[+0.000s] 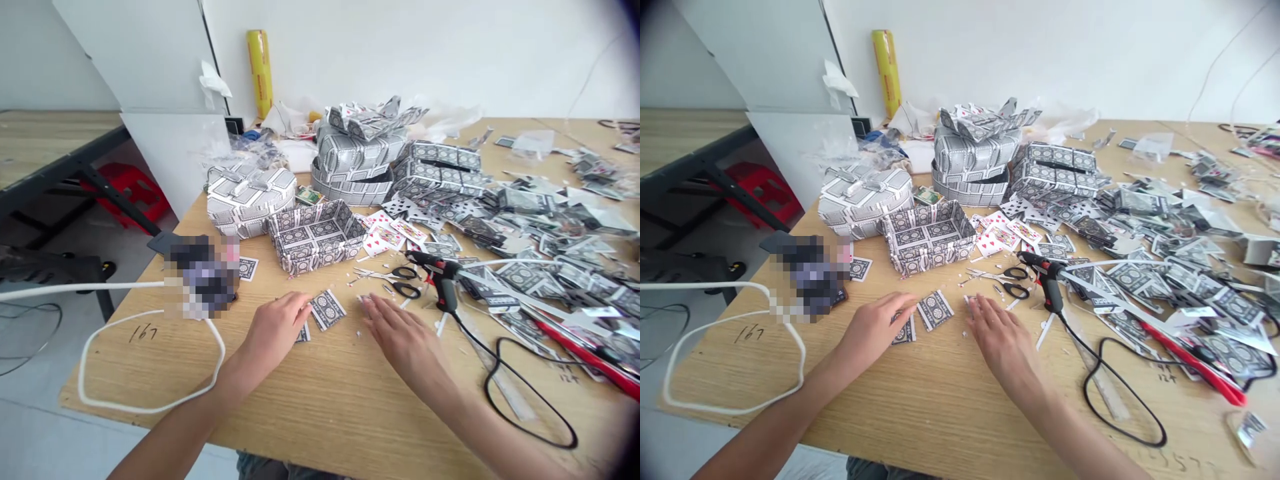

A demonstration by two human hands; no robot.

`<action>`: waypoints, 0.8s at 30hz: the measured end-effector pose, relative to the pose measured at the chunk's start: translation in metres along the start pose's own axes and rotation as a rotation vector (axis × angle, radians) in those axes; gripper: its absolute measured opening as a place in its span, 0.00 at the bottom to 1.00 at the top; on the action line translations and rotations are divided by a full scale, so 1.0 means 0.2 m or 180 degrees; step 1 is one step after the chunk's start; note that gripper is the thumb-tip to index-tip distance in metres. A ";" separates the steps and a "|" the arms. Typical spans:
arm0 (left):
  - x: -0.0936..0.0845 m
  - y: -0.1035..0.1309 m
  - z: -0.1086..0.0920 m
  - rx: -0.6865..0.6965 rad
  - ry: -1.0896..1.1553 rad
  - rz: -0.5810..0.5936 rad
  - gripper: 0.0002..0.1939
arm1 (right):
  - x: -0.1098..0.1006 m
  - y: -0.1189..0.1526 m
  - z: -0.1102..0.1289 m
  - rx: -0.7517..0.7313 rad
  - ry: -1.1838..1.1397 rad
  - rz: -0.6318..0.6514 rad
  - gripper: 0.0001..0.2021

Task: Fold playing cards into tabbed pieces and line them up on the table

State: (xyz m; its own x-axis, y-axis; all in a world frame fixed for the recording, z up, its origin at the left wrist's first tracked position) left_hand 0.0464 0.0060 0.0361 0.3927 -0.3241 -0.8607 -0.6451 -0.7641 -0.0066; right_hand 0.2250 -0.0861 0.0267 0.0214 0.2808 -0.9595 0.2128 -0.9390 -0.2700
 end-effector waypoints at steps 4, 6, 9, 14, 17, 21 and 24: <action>0.07 0.10 -0.04 0.0226 -0.0669 0.0306 0.23 | 0.10 0.01 -0.01 -0.0057 -0.0379 0.0470 0.21; 0.11 0.14 0.00 0.0237 -0.0897 0.0388 0.26 | 0.10 0.00 -0.05 -0.0074 -0.0620 0.0605 0.20; 0.15 0.16 0.10 0.0102 -0.0912 0.0477 0.21 | 0.12 -0.04 -0.10 -0.0216 -0.0842 0.0772 0.17; 0.14 0.09 0.10 -0.0035 -0.1152 -0.0143 0.20 | 0.11 -0.12 -0.14 -0.0187 -0.1028 0.0850 0.17; 0.20 0.06 -0.04 0.0269 -0.1346 -0.0248 0.26 | 0.08 -0.14 -0.14 -0.0316 -0.1170 0.0981 0.18; 0.34 0.03 -0.13 0.0475 -0.1377 0.0214 0.27 | 0.08 -0.24 -0.25 0.0194 -0.0701 0.1130 0.14; 0.38 0.01 -0.08 0.0446 -0.1380 0.0606 0.30 | 0.09 -0.38 -0.38 0.0575 -0.0387 0.1020 0.16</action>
State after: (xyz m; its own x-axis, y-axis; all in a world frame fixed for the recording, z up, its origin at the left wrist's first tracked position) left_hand 0.0851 -0.0284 -0.0217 -0.0305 -0.1660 -0.9857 -0.7726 -0.6218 0.1286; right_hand 0.2830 0.0048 0.0352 -0.0595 -0.0481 -0.9971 0.0384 -0.9982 0.0459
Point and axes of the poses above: each hand's wrist, its own y-axis away from the middle knuckle, its own x-axis out of the palm, z = x × y, the point moved 6 cm from there along -y, towards the middle knuckle, and after that the axes turned 7 degrees about z, right-handed, at the moved point
